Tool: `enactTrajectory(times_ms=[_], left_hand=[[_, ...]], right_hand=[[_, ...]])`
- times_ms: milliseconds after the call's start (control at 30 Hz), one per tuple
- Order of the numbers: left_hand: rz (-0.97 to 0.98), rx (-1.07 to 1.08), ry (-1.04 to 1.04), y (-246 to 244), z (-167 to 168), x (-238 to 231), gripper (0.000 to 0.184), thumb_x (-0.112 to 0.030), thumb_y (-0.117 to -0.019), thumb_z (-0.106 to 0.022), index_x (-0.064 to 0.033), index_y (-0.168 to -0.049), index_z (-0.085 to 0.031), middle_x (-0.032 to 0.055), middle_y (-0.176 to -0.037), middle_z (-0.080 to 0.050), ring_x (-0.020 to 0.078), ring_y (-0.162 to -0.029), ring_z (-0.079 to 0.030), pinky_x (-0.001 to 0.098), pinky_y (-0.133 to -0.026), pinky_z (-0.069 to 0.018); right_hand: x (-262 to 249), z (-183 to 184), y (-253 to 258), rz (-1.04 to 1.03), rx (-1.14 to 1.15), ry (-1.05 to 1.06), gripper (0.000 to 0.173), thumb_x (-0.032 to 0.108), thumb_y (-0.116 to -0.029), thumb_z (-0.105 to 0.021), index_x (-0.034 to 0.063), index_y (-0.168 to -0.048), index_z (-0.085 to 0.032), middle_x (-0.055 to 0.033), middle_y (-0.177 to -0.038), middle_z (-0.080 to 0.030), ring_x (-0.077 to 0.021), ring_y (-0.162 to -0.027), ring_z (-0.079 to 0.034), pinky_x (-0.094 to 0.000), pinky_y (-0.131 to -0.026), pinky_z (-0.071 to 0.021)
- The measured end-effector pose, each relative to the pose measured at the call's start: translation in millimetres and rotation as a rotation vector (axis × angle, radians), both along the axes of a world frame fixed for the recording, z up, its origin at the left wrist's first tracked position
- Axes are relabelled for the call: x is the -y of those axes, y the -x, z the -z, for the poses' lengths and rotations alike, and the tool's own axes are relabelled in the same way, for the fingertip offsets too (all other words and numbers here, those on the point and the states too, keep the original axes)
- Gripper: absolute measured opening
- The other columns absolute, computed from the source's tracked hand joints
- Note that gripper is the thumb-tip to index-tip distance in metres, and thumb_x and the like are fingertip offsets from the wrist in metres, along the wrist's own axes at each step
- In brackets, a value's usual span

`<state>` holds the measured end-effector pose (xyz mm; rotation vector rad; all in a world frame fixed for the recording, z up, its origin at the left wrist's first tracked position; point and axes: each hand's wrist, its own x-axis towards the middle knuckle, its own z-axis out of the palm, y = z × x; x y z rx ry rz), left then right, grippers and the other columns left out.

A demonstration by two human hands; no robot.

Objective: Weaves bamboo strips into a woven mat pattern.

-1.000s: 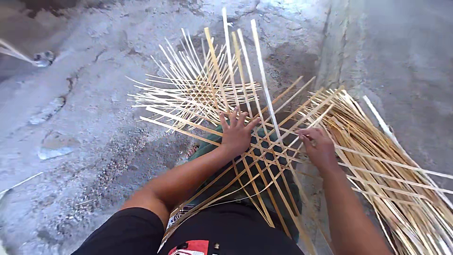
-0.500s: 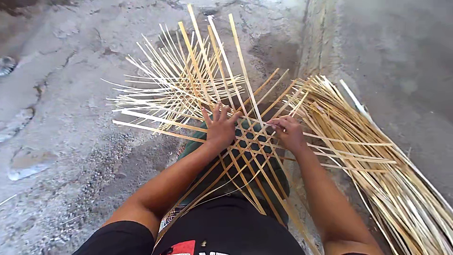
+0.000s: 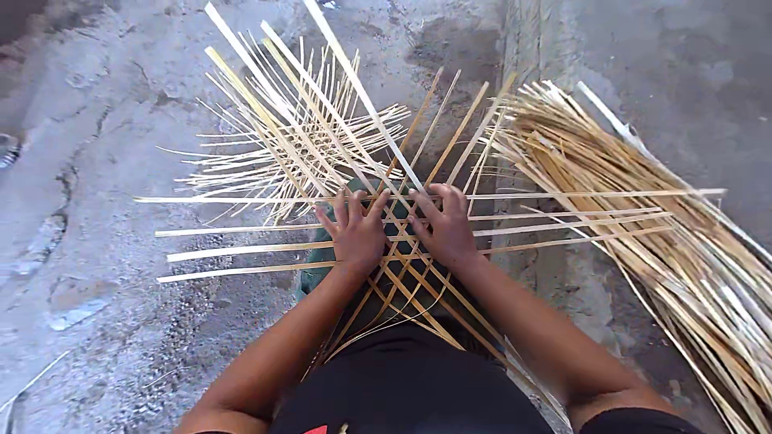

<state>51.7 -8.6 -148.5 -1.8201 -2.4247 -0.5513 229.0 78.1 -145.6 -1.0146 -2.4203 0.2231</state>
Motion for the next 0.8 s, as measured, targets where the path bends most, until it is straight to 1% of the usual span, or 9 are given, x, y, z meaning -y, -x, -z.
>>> enactTrajectory(times_ms=[100, 167, 233, 300, 367, 433, 567, 667, 800], left_hand=[[0.007, -0.014, 0.024, 0, 0, 0, 0.052, -0.025, -0.1028, -0.050, -0.0491, -0.149, -0.049, 0.0104, -0.153, -0.048, 0.0467, -0.151, -0.026, 0.0848, -0.109, -0.0046], [0.012, -0.023, 0.018, 1, 2, -2, 0.050, -0.025, -0.1028, -0.050, -0.0480, -0.147, -0.052, 0.0095, -0.152, -0.049, 0.0461, -0.151, -0.026, 0.0849, -0.109, -0.0042], [0.016, -0.025, -0.023, 0, 5, -2, 0.047, -0.025, -0.1027, -0.049, -0.0471, -0.144, -0.055, 0.0088, -0.149, -0.053, 0.0468, -0.150, -0.028, 0.0849, -0.109, -0.0044], [0.016, -0.036, -0.056, 0, 7, -4, 0.044, -0.025, -0.1033, -0.048, -0.0475, -0.140, -0.059, 0.0075, -0.144, -0.057, 0.0468, -0.147, -0.031, 0.0842, -0.109, -0.0067], [0.021, -0.040, -0.070, 1, 8, -5, 0.043, -0.024, -0.1026, -0.050, -0.0471, -0.137, -0.062, 0.0071, -0.142, -0.059, 0.0467, -0.146, -0.033, 0.0835, -0.110, -0.0074], [0.032, -0.042, -0.092, 3, 9, -6, 0.045, -0.021, -0.0999, -0.052, -0.0465, -0.135, -0.064, 0.0070, -0.140, -0.060, 0.0464, -0.146, -0.034, 0.0832, -0.110, -0.0078], [0.035, -0.045, -0.109, 5, 11, -7, 0.046, -0.020, -0.0995, -0.053, -0.0479, -0.134, -0.065, 0.0077, -0.137, -0.062, 0.0466, -0.144, -0.036, 0.0821, -0.111, -0.0084], [0.035, -0.064, -0.111, 4, 12, -9, 0.044, -0.019, -0.1003, -0.054, -0.0469, -0.131, -0.067, 0.0075, -0.134, -0.063, 0.0436, -0.142, -0.040, 0.0797, -0.112, -0.0099], [0.042, -0.071, -0.115, 4, 10, -9, 0.045, -0.015, -0.0983, -0.055, -0.0457, -0.129, -0.068, 0.0085, -0.130, -0.063, 0.0413, -0.139, -0.043, 0.0790, -0.112, -0.0108]], right_hand=[[6, -5, 2, 0.011, 0.064, 0.040, 0.054, 0.040, -0.0953, -0.066, 0.0198, -0.145, -0.060, -0.0184, -0.139, -0.057, -0.0406, -0.137, -0.047, -0.0540, -0.115, -0.0389], [5, -4, 0, 0.008, 0.071, 0.069, 0.056, 0.042, -0.0951, -0.066, 0.0216, -0.146, -0.059, -0.0178, -0.138, -0.058, -0.0395, -0.136, -0.048, -0.0533, -0.113, -0.0406], [2, 2, -4, 0.008, 0.055, 0.079, 0.051, 0.042, -0.0981, -0.062, 0.0236, -0.145, -0.060, -0.0172, -0.138, -0.058, -0.0383, -0.135, -0.049, -0.0525, -0.113, -0.0416], [1, 8, -6, 0.028, 0.022, 0.078, 0.045, 0.041, -0.1000, -0.061, 0.0246, -0.142, -0.062, -0.0166, -0.137, -0.058, -0.0386, -0.135, -0.048, -0.0521, -0.112, -0.0416], [2, 11, -5, 0.049, -0.004, 0.071, 0.042, 0.040, -0.1002, -0.062, 0.0243, -0.139, -0.065, -0.0164, -0.136, -0.058, -0.0394, -0.134, -0.047, -0.0522, -0.112, -0.0418], [1, 12, -3, 0.061, -0.007, 0.068, 0.041, 0.039, -0.1002, -0.062, 0.0244, -0.138, -0.066, -0.0160, -0.135, -0.059, -0.0387, -0.133, -0.048, -0.0517, -0.110, -0.0424], [1, 15, -1, 0.071, -0.019, 0.064, 0.039, 0.039, -0.1004, -0.062, 0.0246, -0.136, -0.067, -0.0165, -0.132, -0.060, -0.0382, -0.129, -0.050, -0.0513, -0.109, -0.0426], [0, 16, -1, 0.089, -0.018, 0.065, 0.038, 0.041, -0.0997, -0.063, 0.0257, -0.134, -0.069, -0.0162, -0.131, -0.059, -0.0379, -0.126, -0.051, -0.0517, -0.106, -0.0432], [0, 15, -3, 0.084, -0.059, 0.040, 0.037, 0.043, -0.0980, -0.065, 0.0254, -0.130, -0.070, -0.0165, -0.125, -0.059, -0.0379, -0.120, -0.052, -0.0523, -0.101, -0.0444]])
